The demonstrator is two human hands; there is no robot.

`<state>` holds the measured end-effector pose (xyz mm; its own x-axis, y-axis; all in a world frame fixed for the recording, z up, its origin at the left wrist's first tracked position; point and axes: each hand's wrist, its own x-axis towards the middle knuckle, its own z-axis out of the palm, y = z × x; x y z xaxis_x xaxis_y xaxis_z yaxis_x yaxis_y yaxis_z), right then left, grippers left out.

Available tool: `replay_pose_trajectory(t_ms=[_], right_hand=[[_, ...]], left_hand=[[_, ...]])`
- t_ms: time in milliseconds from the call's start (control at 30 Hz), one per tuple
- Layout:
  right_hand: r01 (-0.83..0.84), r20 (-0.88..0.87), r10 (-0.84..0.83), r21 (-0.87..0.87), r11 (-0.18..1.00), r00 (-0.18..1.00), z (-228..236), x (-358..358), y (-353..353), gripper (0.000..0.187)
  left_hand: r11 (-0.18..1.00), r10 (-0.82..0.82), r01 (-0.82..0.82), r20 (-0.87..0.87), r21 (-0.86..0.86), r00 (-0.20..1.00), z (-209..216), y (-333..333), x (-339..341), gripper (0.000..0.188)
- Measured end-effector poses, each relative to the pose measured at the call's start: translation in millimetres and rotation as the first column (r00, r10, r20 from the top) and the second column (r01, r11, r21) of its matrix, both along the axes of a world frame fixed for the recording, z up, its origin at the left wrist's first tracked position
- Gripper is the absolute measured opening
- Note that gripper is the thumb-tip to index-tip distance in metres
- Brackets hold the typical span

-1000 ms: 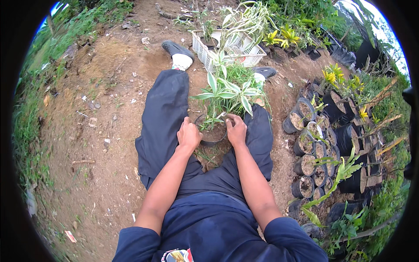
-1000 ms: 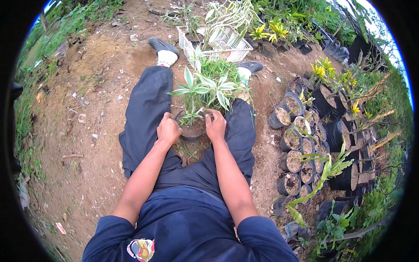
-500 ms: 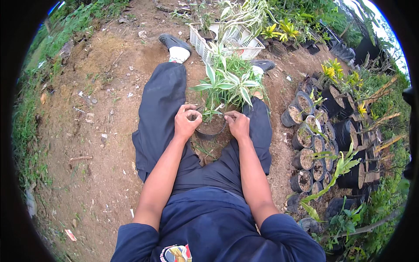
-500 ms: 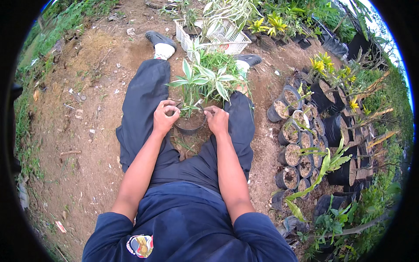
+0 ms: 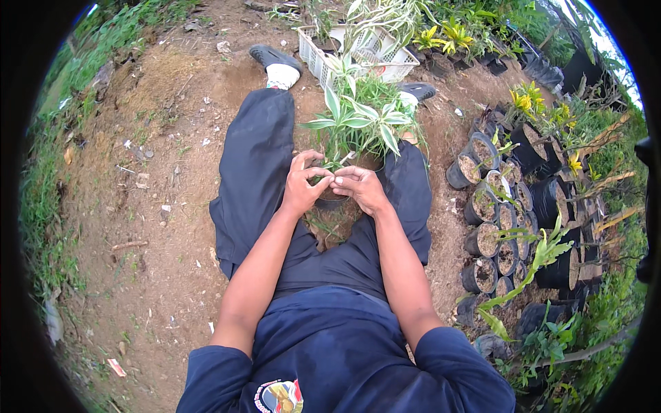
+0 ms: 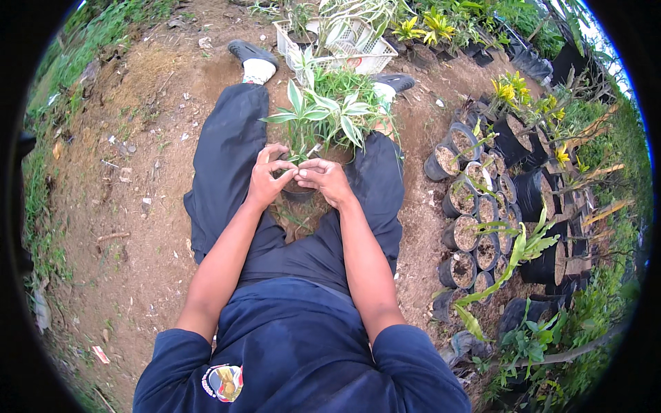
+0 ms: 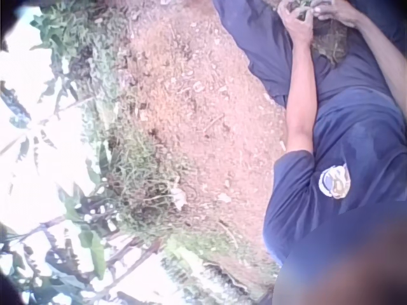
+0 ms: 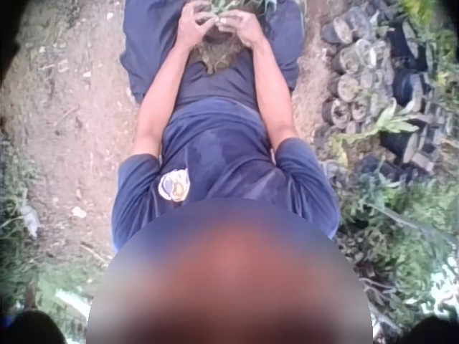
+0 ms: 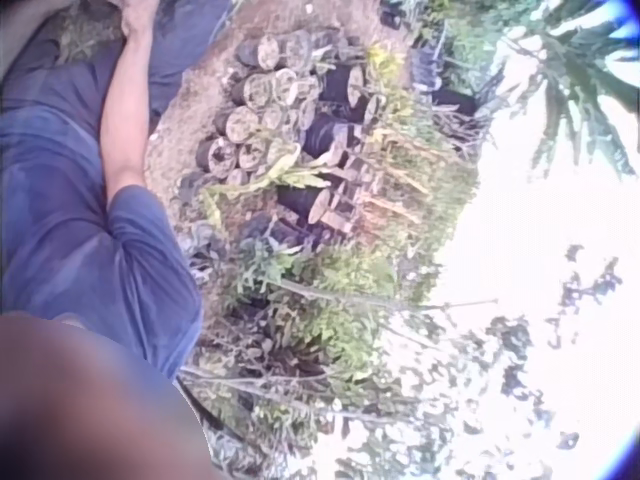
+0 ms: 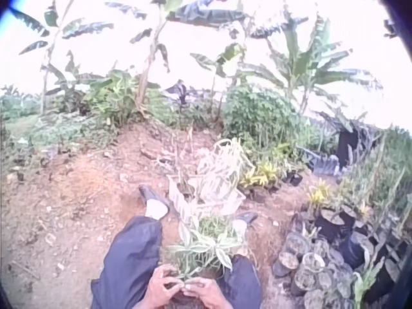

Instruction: The person sits on the ground and handles potted plants, removing weeds and adjusting foliage. They place trimmed plants into a white plastic crate and continue working on additional pots.

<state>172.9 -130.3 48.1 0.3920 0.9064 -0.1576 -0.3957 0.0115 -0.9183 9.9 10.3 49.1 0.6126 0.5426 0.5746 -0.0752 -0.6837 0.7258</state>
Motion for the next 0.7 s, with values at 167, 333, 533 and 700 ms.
replay_pose_trajectory(t_ms=[167, 333, 533, 700], right_hand=[[0.015, -0.052, -0.016, -0.018, 1.0, 0.999, 1, 4, -4, 0.026], [-0.062, -0.028, 0.059, -0.096, 0.994, 0.998, -4, 9, -8, 0.026], [-0.144, -0.201, 0.141, 0.001, 0.99, 0.969, 0, 22, -19, 0.016], [0.159, 0.051, -0.153, -0.18, 0.971, 0.987, 18, 56, -44, 0.02]], left_hand=[[0.996, -0.023, 0.015, -0.09, -0.084, 0.996, 0, 2, -3, 0.018], [1.0, 0.007, -0.007, -0.046, 0.017, 0.999, 4, 2, -3, 0.025], [0.997, 0.08, -0.08, 0.021, -0.012, 0.997, 4, 5, -4, 0.031], [0.939, 0.189, -0.206, -0.086, -0.275, 0.978, -4, 14, -5, 0.019]])
